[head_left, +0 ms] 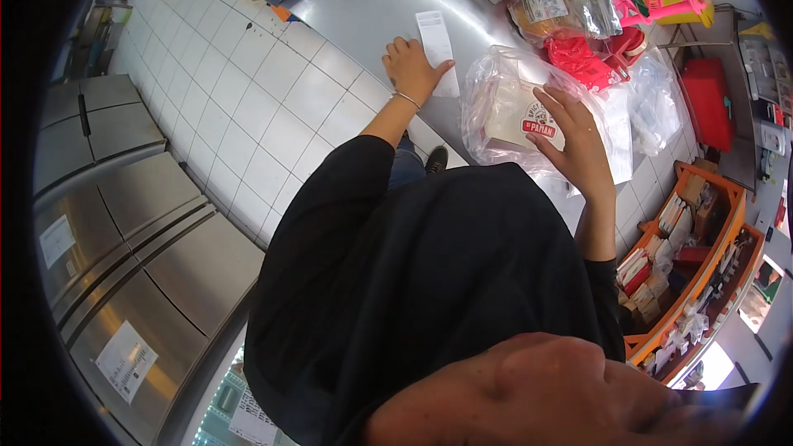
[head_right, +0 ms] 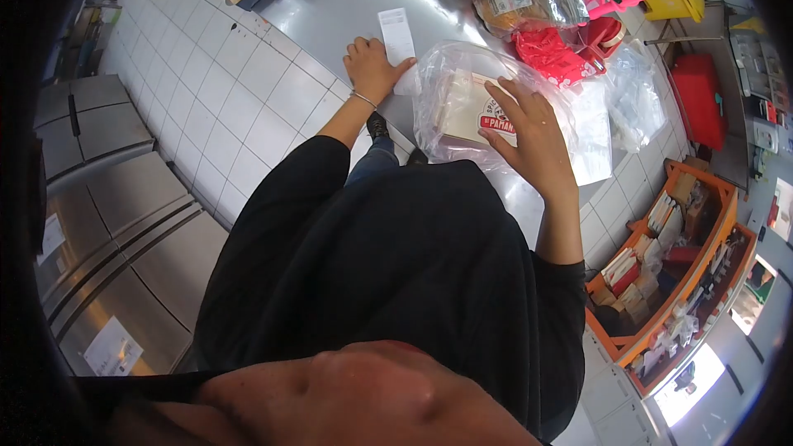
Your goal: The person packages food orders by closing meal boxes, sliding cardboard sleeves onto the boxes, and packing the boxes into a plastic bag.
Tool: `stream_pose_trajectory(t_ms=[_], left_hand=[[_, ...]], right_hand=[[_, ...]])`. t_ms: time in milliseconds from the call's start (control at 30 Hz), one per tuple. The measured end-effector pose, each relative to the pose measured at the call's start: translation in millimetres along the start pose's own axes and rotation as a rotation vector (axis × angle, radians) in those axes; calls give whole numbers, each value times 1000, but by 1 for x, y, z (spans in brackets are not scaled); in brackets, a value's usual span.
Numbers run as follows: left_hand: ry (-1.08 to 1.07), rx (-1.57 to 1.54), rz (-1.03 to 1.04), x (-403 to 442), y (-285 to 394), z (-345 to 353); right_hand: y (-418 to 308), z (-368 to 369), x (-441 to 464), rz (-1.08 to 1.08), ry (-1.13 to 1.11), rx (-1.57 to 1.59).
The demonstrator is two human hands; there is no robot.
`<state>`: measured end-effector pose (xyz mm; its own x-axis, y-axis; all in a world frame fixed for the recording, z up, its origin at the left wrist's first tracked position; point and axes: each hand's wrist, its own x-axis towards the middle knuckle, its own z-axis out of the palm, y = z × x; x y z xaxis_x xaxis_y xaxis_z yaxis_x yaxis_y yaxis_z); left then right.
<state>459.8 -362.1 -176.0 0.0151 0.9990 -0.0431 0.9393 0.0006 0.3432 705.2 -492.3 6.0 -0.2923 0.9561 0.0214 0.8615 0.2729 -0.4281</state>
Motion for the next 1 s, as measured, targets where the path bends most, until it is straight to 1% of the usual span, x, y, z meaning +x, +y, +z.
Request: stream_pose_trajectory(t_ms=[67, 100, 167, 200, 233, 267, 300, 333, 367, 400, 467, 533, 567, 633, 667, 700, 733, 800, 833, 933, 967, 1000], left_hand=[[-41, -23, 9, 2, 0, 7], [-61, -35, 15, 4, 2, 11], [-75, -575, -158, 13, -9, 11], [-84, -842, -241, 20, -11, 10], [114, -1187, -238, 25, -5, 14], [96, -1400, -213, 20, 11, -17], [73, -1613, -189, 8, 34, -66], [-39, -1707, -146, -8, 56, -110], [-153, -1798, -100, -26, 73, -138], [-223, -1756, -30, -41, 86, -143], [-359, -1634, 107, -68, 108, -143], [-487, -1478, 232, -90, 121, -133], [-524, -1452, 185, -92, 120, -128], [-600, -1402, 91, -94, 117, -118], [-525, -1246, 138, -96, 116, -117], [-451, -1090, 184, -98, 114, -117], [-372, -935, 227, -101, 112, -117], [-50, -940, 255, -105, 112, -114], [111, -937, 269, -107, 111, -112], [181, -842, 862, -105, 104, -98], [-139, -801, 965, -109, 106, -95], [-151, -694, 1052, -112, 110, -92]], right_hand=[[-10, -4, 3, -41, 88, -46], [-11, -5, 2, -12, 131, 24], [-7, -7, 1, 44, 218, 161], [-3, -7, 1, 111, 244, 260], [2, -4, -1, 181, 271, 362], [7, 0, -3, 250, 294, 465], [11, 5, -3, 301, 275, 609], [7, 8, -2, 269, 331, 814], [-2, 12, 2, 229, 390, 1018], [-9, 14, 6, 178, 448, 1220], [-6, 13, -4, 237, 381, 1346], [23, 25, -25, 300, 252, 1301], [19, 18, -26, 367, 255, 1268], [36, 21, -37, 456, 156, 1148], [49, 25, -44, 504, 109, 1090], [59, 26, -49, 531, 30, 827], [65, 29, -56, 536, 71, 620], [67, 27, -61, 530, 146, 203], [68, 27, -61, 544, 163, 181], [63, 26, -57, 578, 220, 127], [63, 27, -55, 579, 245, 115], [64, 26, -54, 576, 269, 99]])
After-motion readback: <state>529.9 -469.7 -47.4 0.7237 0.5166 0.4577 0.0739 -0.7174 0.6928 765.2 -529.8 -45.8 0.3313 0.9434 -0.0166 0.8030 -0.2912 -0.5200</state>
